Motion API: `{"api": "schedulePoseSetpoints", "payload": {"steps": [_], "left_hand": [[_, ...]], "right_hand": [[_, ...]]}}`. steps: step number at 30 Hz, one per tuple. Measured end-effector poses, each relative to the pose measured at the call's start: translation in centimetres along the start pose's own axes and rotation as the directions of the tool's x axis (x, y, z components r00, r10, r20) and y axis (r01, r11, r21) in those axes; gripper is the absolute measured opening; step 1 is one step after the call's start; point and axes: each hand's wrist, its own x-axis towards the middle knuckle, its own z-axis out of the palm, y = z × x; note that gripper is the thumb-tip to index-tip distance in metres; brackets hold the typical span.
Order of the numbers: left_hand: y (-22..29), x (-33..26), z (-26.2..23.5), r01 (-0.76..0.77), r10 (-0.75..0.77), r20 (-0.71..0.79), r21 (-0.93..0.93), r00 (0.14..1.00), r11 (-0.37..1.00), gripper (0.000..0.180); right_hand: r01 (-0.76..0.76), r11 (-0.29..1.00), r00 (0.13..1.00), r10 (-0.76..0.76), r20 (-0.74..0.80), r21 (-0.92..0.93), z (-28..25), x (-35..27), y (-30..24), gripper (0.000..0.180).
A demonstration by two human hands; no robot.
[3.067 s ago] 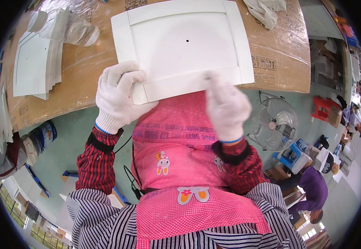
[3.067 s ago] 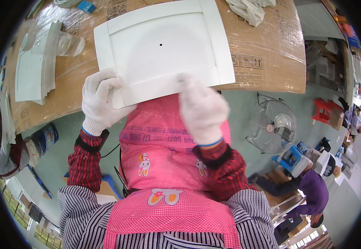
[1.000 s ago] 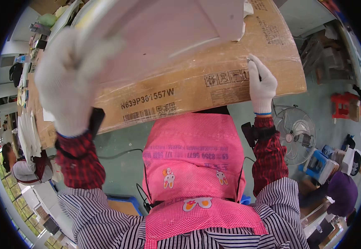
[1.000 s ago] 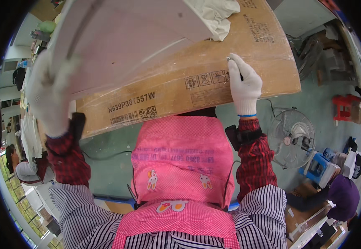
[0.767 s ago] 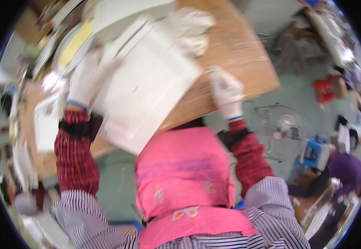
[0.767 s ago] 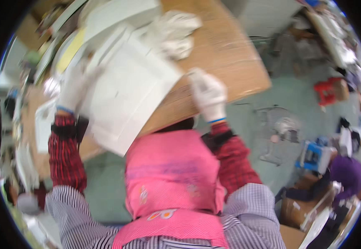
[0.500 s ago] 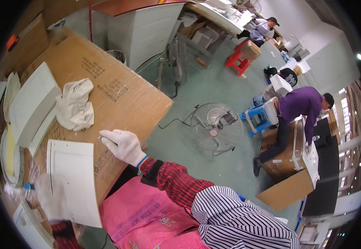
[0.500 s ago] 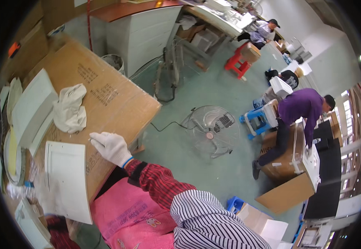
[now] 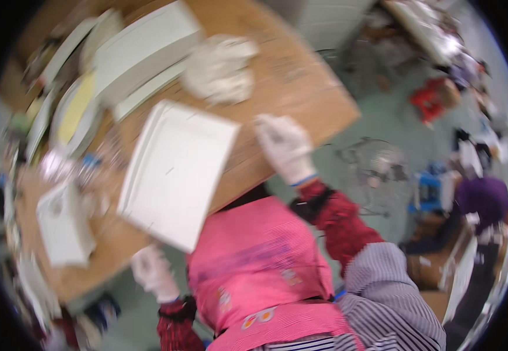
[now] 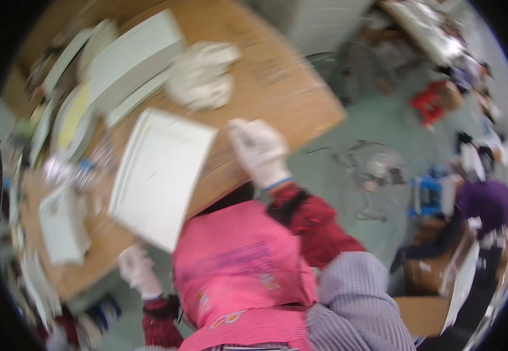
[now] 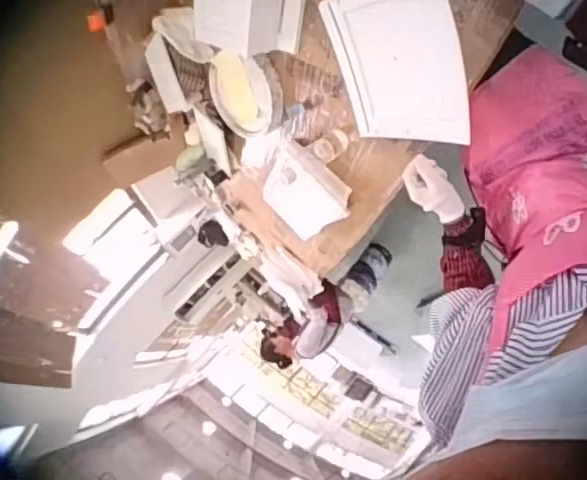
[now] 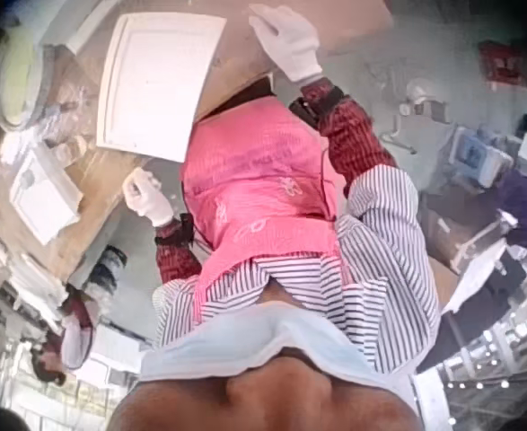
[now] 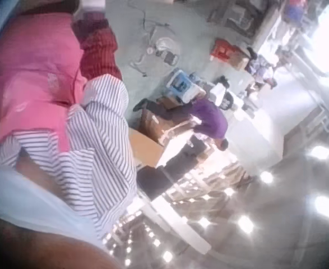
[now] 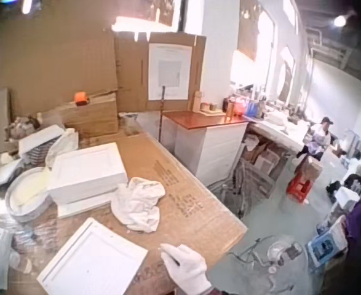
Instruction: Cleaning and inspecting white cabinet door panels at a manufacturing workstation.
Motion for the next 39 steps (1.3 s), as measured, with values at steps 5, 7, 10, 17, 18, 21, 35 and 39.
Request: {"api": "schedulePoseSetpoints", "payload": {"steps": [5, 7, 10, 17, 18, 21, 35, 39], "left_hand": [[4.3, -3.3, 2.3, 0.508, -0.449, 0.4, -0.049, 0.799, 0.86, 0.066], [4.7, -3.5, 3.3, 0.528, -0.444, 0.448, -0.078, 0.776, 0.845, 0.067], [5.3, -2.1, 4.8, 0.565, -0.44, 0.516, -0.107, 0.735, 0.818, 0.069], [3.0, -1.8, 7.1, 0.497, -0.323, 0.523, -0.232, 0.789, 0.836, 0.065], [2.8, -1.9, 7.5, 0.481, -0.305, 0.5, -0.272, 0.811, 0.833, 0.067], [1.9, -1.8, 7.4, 0.46, -0.258, 0.513, -0.317, 0.819, 0.829, 0.072], [-1.3, -2.4, 8.8, 0.479, -0.146, 0.576, -0.482, 0.804, 0.734, 0.108], [-1.8, -2.0, 9.2, 0.449, -0.099, 0.589, -0.485, 0.802, 0.75, 0.114]], "right_hand": [[0.096, 0.994, 0.964, -0.08, 0.252, -0.052, 2.3, 0.3, -3.3, 0.017], [0.204, 0.972, 0.942, -0.163, 0.294, -0.116, 3.6, 0.2, -3.2, 0.018], [0.313, 0.942, 0.895, -0.248, 0.372, -0.123, 4.9, 1.2, -3.8, 0.018], [0.471, 0.881, 0.794, -0.398, 0.459, -0.051, 5.0, -4.0, -7.8, 0.027], [0.374, 0.925, 0.796, -0.359, 0.487, 0.069, 5.4, -6.4, -8.8, 0.027], [0.366, 0.921, 0.771, -0.38, 0.512, 0.132, 4.8, -5.0, -9.1, 0.027], [0.402, 0.907, 0.816, -0.295, 0.497, -0.122, 4.9, -3.6, -6.3, 0.028], [0.446, 0.893, 0.795, -0.364, 0.486, -0.061, 4.7, -6.1, -7.7, 0.029]]}}
